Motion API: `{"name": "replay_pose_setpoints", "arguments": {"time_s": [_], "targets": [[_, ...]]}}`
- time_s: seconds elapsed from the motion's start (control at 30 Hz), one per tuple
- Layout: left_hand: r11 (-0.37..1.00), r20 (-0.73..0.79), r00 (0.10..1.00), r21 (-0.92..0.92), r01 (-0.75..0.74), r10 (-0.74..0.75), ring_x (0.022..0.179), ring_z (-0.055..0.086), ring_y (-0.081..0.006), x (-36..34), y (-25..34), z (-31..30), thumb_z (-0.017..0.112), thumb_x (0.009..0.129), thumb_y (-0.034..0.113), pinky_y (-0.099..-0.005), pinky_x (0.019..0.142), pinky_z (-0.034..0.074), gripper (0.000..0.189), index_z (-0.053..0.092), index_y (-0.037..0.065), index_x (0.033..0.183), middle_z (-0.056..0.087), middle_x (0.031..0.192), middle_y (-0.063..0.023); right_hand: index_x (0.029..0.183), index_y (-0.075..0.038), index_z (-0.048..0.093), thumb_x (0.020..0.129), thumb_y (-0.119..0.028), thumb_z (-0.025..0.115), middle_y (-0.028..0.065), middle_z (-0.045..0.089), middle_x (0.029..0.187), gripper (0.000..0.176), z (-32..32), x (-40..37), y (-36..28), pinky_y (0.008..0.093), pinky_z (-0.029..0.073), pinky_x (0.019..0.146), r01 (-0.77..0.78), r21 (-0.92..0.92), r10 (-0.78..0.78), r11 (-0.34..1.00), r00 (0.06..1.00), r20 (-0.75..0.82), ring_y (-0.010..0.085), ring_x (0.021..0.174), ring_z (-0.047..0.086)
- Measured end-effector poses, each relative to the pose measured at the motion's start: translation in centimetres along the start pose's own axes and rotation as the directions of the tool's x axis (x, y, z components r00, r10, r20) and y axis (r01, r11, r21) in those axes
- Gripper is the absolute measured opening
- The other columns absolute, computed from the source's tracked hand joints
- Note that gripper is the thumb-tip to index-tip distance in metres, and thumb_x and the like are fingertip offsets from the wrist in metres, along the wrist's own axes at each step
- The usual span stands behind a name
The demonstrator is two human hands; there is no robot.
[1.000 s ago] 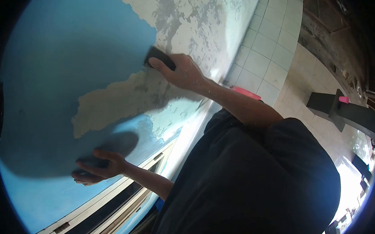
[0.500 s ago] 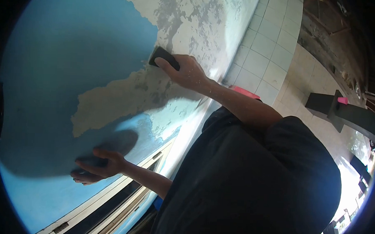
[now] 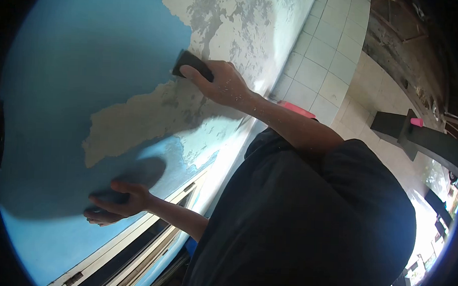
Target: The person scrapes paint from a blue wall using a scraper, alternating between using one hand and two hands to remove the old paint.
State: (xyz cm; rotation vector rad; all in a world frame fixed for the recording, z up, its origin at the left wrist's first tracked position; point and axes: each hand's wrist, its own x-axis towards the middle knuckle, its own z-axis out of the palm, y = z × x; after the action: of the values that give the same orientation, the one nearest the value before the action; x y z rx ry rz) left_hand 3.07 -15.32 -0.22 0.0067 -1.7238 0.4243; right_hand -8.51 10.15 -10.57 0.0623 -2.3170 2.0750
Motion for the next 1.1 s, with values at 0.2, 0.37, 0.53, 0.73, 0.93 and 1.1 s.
{"name": "replay_pose_setpoints", "arguments": {"time_s": [0.2, 0.37, 0.53, 0.73, 0.93, 1.1], "targets": [[1.0, -0.001, 1.0, -0.001, 0.0, 0.0, 0.135, 0.023, -0.032, 0.0, 0.0, 0.0, 0.055, 0.087, 0.041, -0.0582, 0.105, 0.012, 0.05, 0.051, 0.009, 0.127, 0.03, 0.144, -0.0142, 0.077, 0.003, 0.064, 0.087, -0.049, 0.055, 0.0091, 0.057, 0.055, 0.053, -0.3, 0.0, -1.1, 0.0316, 0.044, 0.052, -0.016, 0.023, 0.015, 1.0, 0.999, 0.034, 0.016, 0.052, 0.056], [1.0, -0.007, 1.0, -0.003, -0.013, 0.013, 0.135, 0.023, -0.0321, 0.1, -0.3, 0.1, 0.055, 0.087, 0.041, -0.058, 0.105, 0.011, 0.05, 0.051, 0.01, 0.127, 0.03, 0.144, -0.0139, 0.078, 0.003, 0.064, 0.087, -0.048, 0.055, 0.0086, 0.057, 0.056, 0.052, 0.2, 0.4, 0.4, 0.0313, 0.044, 0.052, 0.021, 0.036, -0.022, 0.999, 0.999, 0.024, 0.0158, 0.052, 0.056], [1.0, 0.005, 1.0, 0.002, -0.001, 0.001, 0.135, 0.022, -0.0321, -0.1, -0.1, -0.1, 0.054, 0.088, 0.042, -0.0582, 0.105, 0.01, 0.051, 0.051, 0.01, 0.127, 0.03, 0.144, -0.014, 0.077, 0.003, 0.064, 0.087, -0.047, 0.055, 0.0097, 0.058, 0.056, 0.052, -0.1, 0.2, -0.8, 0.0313, 0.045, 0.052, -0.024, 0.024, 0.023, 0.999, 0.999, 0.041, 0.0166, 0.053, 0.057], [1.0, 0.007, 1.0, 0.024, 0.008, -0.008, 0.135, 0.022, -0.0324, 0.0, 0.0, 0.0, 0.052, 0.088, 0.043, -0.0588, 0.105, 0.009, 0.052, 0.05, 0.01, 0.127, 0.029, 0.144, -0.0138, 0.075, 0.003, 0.063, 0.087, -0.046, 0.055, 0.0104, 0.058, 0.056, 0.051, -0.1, 0.1, -0.9, 0.0321, 0.045, 0.053, 0.009, -0.006, -0.009, 1.0, 1.0, 0.025, 0.0176, 0.054, 0.059], [1.0, 0.004, 1.0, 0.005, 0.011, -0.011, 0.135, 0.022, -0.0326, 0.1, 0.0, 0.0, 0.052, 0.088, 0.043, -0.0586, 0.106, 0.008, 0.053, 0.049, 0.009, 0.128, 0.029, 0.144, -0.0136, 0.076, 0.002, 0.064, 0.087, -0.046, 0.055, 0.0101, 0.058, 0.057, 0.05, 0.3, -0.3, 0.3, 0.0327, 0.045, 0.053, 0.025, 0.064, -0.026, 0.998, 1.0, 0.012, 0.017, 0.053, 0.057], [1.0, 0.009, 1.0, 0.004, -0.008, 0.008, 0.136, 0.022, -0.0323, 0.0, -0.2, 0.0, 0.053, 0.088, 0.043, -0.0587, 0.105, 0.008, 0.053, 0.049, 0.009, 0.128, 0.029, 0.144, -0.0138, 0.078, 0.002, 0.064, 0.088, -0.045, 0.055, 0.0098, 0.058, 0.057, 0.049, 0.0, -0.5, -0.7, 0.0328, 0.045, 0.054, -0.038, 0.013, 0.037, 0.999, 0.998, 0.049, 0.0165, 0.054, 0.056]]}}
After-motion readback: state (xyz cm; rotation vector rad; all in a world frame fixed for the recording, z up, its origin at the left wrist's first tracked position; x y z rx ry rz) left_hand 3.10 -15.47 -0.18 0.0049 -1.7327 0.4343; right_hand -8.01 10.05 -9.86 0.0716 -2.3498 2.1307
